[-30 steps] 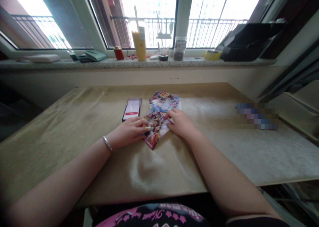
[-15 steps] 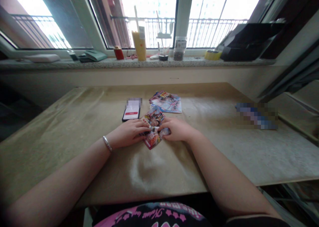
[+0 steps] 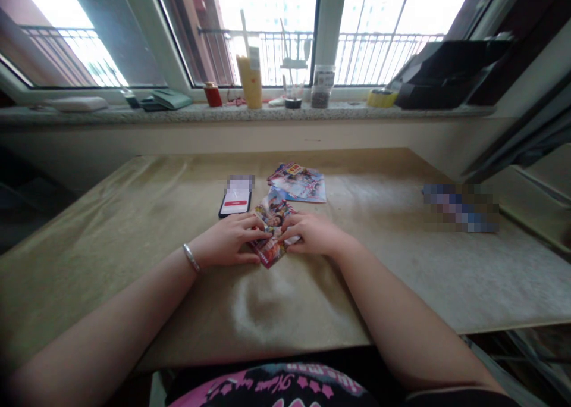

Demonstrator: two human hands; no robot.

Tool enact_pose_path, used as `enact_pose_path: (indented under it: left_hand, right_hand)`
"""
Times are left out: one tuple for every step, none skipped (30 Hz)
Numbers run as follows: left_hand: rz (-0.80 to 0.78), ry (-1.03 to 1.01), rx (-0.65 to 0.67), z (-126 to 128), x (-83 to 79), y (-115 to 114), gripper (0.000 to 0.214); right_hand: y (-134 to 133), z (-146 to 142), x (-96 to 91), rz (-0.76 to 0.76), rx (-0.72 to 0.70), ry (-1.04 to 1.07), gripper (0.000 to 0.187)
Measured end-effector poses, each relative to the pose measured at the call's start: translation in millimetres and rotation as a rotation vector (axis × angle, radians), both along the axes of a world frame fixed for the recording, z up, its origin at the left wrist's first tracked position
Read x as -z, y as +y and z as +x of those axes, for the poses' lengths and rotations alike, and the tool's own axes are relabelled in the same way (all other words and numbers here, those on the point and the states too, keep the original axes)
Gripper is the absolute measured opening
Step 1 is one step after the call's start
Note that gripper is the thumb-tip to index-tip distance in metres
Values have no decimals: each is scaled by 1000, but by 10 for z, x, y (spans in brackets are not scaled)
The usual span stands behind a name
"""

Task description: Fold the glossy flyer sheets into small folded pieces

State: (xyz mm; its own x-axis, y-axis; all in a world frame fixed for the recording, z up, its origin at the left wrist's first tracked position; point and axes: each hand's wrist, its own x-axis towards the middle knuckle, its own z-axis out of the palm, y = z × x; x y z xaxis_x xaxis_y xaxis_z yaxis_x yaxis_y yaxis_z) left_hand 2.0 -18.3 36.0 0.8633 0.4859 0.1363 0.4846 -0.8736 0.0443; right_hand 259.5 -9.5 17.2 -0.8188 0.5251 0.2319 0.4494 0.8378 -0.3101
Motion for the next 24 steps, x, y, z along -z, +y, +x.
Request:
enact_pose_path:
  left_hand:
    - [-2, -1, 0, 1, 0, -1, 50]
    - [-5, 0, 1, 1, -1, -2, 50]
    - [-9, 2, 1, 2, -1, -2, 51]
    - [-15, 1, 1, 2, -2, -2, 51]
    - [-22, -2, 0, 2, -1, -2, 52]
    - [-30, -8, 0, 1, -1, -1, 51]
    - [-36, -15, 0, -1, 0, 1, 50]
    - [-42, -23, -1, -3, 1, 3, 49]
    - [-45, -28, -2, -6, 3, 5, 47]
    - [-49, -29, -2, -10, 5, 8, 46]
    - [-55, -31, -3, -13, 7, 12, 45]
    - [-61, -34, -4, -18, 10, 15, 44]
    - [-70, -39, -6, -22, 13, 19, 43]
    - [-79, -47, -7, -27, 15, 23, 41]
    - [-88, -57, -10, -30, 17, 26, 38]
    - [-96, -65, -14, -33, 18, 28, 34]
    - [-101, -70, -20, -35, 16, 28, 29]
    - [-104, -71, -26, -34, 12, 26, 25]
    - [-105, -71, -36, -32, 6, 22, 22]
    - [-105, -70, -48, -28, -1, 16, 20]
    - [-105, -68, -62, -21, -9, 9, 19]
    - [-106, -67, -75, -12, -16, 1, 20]
    - [-110, -67, -88, -1, -22, -7, 22]
    - [-116, -68, -100, 11, -26, -15, 25]
  right_hand:
    - [4, -2, 6, 4, 0, -3, 26]
    - [8, -5, 10, 5, 3, -2, 25]
    - [10, -8, 13, 2, 5, 4, 23]
    - [12, -12, 14, -5, 5, 11, 22]
    - [12, -16, 14, -14, 3, 19, 20]
    - [10, -20, 12, -26, 4, 27, 18]
    - [7, -25, 9, -38, 8, 34, 17]
    - [3, -30, 6, -49, 16, 41, 17]
    - [-2, -35, 1, -58, 26, 47, 16]
    - [-7, -40, -4, -65, 33, 53, 16]
    - [-13, -44, -10, -72, 36, 60, 15]
    - [-17, -49, -15, -80, 35, 71, 15]
    - [-21, -54, -19, -90, 31, 84, 15]
    - [-23, -59, -22, -102, 28, 101, 15]
    - [-24, -64, -24, -117, 26, 119, 15]
    - [-24, -71, -23, -131, 27, 137, 16]
    - [-23, -77, -20, -141, 32, 152, 16]
    - [-20, -85, -14, -146, 41, 164, 17]
    - [-17, -93, -5, -147, 49, 175, 18]
    - [-14, -101, 5, -146, 53, 185, 18]
    - [-11, -109, 17, -145, 54, 197, 18]
    - [-8, -116, 30, -144, 48, 210, 18]
    - [-6, -124, 42, -146, 37, 223, 18]
    - [-6, -132, 53, -148, 27, 233, 17]
